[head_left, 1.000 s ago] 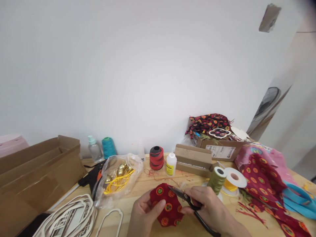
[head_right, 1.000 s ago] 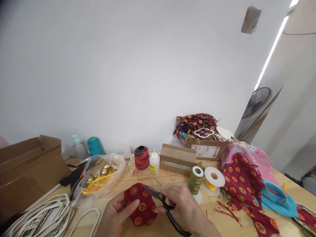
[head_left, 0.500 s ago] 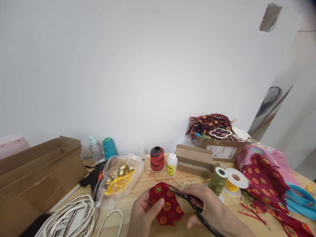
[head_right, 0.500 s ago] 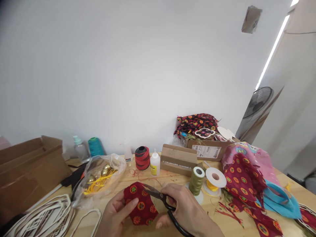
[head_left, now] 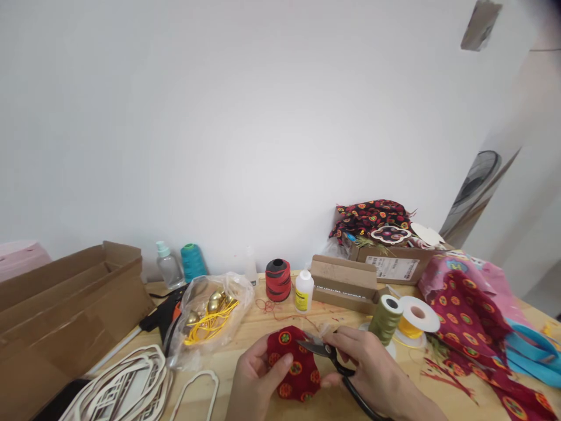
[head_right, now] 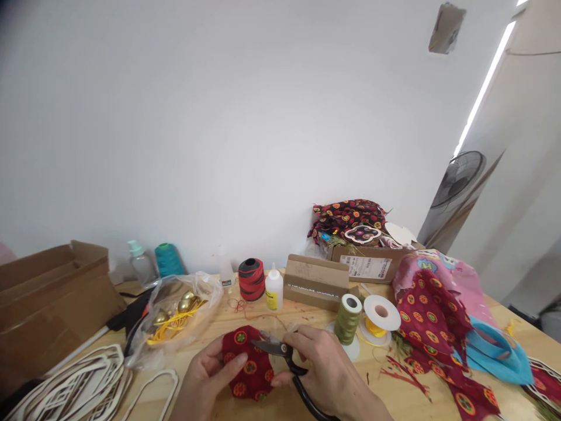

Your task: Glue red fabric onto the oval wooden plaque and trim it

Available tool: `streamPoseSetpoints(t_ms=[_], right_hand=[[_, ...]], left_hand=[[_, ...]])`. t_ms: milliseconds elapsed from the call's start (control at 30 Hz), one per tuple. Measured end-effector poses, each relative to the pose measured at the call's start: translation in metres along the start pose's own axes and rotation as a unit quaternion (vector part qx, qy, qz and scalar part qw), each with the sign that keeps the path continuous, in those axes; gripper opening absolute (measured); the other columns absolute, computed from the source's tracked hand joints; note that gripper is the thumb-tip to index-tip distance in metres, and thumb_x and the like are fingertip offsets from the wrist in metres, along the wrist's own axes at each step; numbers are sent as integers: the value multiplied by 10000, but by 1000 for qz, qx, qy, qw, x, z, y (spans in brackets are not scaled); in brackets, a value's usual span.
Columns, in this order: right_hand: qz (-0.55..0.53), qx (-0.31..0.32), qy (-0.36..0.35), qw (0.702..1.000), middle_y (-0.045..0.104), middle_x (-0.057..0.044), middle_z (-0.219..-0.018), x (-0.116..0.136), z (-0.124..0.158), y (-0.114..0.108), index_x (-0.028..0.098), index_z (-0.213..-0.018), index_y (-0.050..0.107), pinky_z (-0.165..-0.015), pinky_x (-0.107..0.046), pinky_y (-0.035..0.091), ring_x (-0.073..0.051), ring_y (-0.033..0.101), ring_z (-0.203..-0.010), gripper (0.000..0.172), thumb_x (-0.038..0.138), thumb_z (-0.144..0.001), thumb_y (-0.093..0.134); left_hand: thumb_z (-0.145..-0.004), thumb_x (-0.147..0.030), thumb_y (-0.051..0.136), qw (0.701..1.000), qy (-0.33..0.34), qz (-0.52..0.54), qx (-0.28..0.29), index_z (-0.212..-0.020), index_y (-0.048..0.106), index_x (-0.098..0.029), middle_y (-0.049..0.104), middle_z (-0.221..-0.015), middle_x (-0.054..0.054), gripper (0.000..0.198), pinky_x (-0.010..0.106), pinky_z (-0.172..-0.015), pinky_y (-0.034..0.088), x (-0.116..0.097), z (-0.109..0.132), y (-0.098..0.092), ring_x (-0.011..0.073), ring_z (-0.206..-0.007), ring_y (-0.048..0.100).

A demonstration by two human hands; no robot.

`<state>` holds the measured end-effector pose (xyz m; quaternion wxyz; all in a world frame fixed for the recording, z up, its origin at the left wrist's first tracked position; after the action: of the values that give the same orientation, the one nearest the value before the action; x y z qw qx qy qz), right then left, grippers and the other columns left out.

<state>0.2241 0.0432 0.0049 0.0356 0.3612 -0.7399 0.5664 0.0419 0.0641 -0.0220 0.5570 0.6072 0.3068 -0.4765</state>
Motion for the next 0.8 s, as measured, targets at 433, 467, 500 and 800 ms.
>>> streamPoseSetpoints(t_ms=[433,467,500,800], right_hand=[[10,5,-5,1000,497,1,-615,0,-1,0,160,-816,599,-480,-230,306,-135,450,-523,330,483,-764,556],[9,6,-5,1000,498,1,-616,0,0,0,158,-819,599,-480,-230,304,-134,448,-522,334,484,-767,553],[8,8,-6,1000,501,0,-619,0,0,-1,157,-826,599,-480,-229,304,-133,447,-522,337,485,-769,551],[22,43,3,999,484,16,-590,0,1,-1,167,-740,587,-467,-233,278,-125,417,-501,360,519,-774,519]], left_hand=[[-610,-264,734,1000,5,-8,2,-906,675,-142,724,-843,122,326,344,-657,523,2,-2,-3,260,-752,662],[-609,-267,733,1000,5,-7,4,-904,676,-141,726,-831,120,326,346,-653,524,2,-2,-3,258,-744,662],[-605,-270,736,1000,7,-8,4,-898,678,-139,726,-819,118,326,345,-649,525,2,-1,-2,257,-737,662],[-557,-311,753,999,21,-40,-26,-823,695,-127,727,-738,109,328,325,-614,525,0,2,3,248,-680,661]])
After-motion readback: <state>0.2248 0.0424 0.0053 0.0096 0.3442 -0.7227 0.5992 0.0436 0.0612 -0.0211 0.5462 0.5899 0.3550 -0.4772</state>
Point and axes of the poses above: each hand's wrist, its own z-axis away from the middle knuckle, its own y-axis out of the palm, x = y × z, the point moved 2 cm from there along -z, towards the middle knuckle
